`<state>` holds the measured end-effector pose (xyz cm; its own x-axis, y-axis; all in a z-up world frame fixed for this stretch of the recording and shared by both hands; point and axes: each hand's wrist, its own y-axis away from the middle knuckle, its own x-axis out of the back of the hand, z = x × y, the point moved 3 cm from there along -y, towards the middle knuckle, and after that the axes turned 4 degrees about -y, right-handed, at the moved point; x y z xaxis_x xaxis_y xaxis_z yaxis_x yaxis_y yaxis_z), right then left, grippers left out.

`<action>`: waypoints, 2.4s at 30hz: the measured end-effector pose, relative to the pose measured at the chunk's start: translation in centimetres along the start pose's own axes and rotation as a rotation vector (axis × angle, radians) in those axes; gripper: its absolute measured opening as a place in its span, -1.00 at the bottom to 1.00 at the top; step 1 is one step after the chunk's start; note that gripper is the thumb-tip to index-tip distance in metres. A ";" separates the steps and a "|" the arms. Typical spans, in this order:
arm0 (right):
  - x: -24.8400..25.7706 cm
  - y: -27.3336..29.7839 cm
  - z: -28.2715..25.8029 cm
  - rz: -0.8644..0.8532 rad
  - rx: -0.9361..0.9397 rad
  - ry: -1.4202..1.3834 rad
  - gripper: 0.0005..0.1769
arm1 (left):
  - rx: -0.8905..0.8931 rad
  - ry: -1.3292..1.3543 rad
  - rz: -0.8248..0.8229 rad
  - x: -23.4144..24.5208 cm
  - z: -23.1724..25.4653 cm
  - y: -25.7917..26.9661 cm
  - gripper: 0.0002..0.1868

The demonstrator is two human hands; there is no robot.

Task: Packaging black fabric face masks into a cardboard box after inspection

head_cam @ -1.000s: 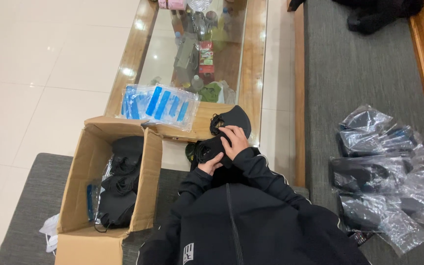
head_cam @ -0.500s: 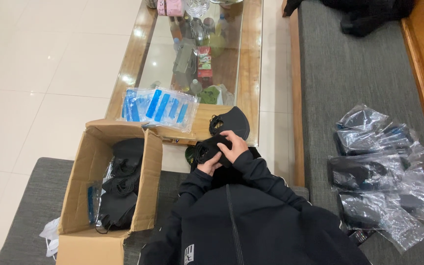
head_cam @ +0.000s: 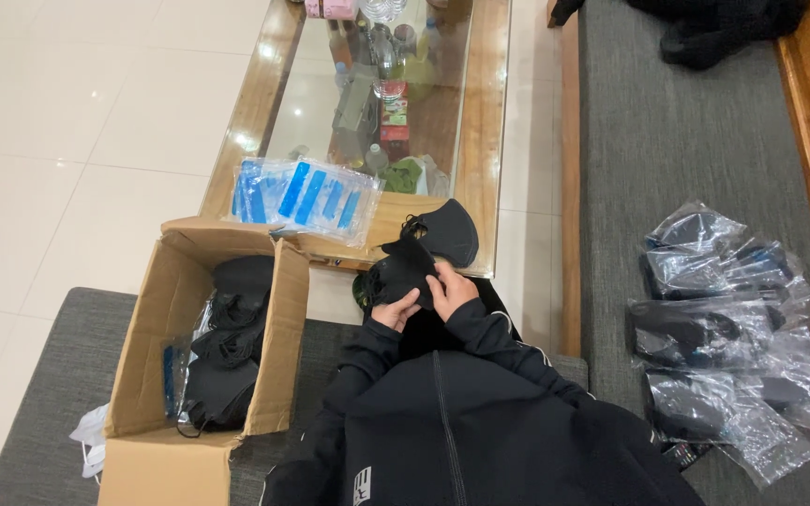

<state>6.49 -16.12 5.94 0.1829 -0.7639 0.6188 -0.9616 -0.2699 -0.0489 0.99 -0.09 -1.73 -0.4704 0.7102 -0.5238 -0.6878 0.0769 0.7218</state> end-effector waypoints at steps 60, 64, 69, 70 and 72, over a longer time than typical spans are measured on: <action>5.0 -6.5 1.5 0.154 -0.191 0.188 -0.56 | -0.096 0.187 -0.058 -2.1 1.9 0.5 -0.51; 4.4 -5.6 -1.2 0.253 -0.012 0.080 -0.62 | -0.096 0.138 -0.037 -1.2 1.6 -0.8 -0.48; 2.2 -5.1 -3.1 0.163 0.173 -0.048 -0.45 | 0.040 0.030 0.012 -1.1 1.2 -0.3 -0.26; 2.2 -5.1 -3.3 0.163 0.175 -0.049 -0.45 | 0.038 0.030 0.012 -1.6 1.5 0.4 -0.26; 2.2 -5.0 -3.8 0.095 0.253 -0.052 -0.43 | 0.031 -0.059 0.049 -2.5 1.9 1.8 -0.26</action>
<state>10.98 -14.22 10.52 0.1106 -0.8205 0.5609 -0.8945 -0.3281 -0.3037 1.99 -0.35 1.71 -0.4691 0.7535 -0.4605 -0.6466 0.0621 0.7603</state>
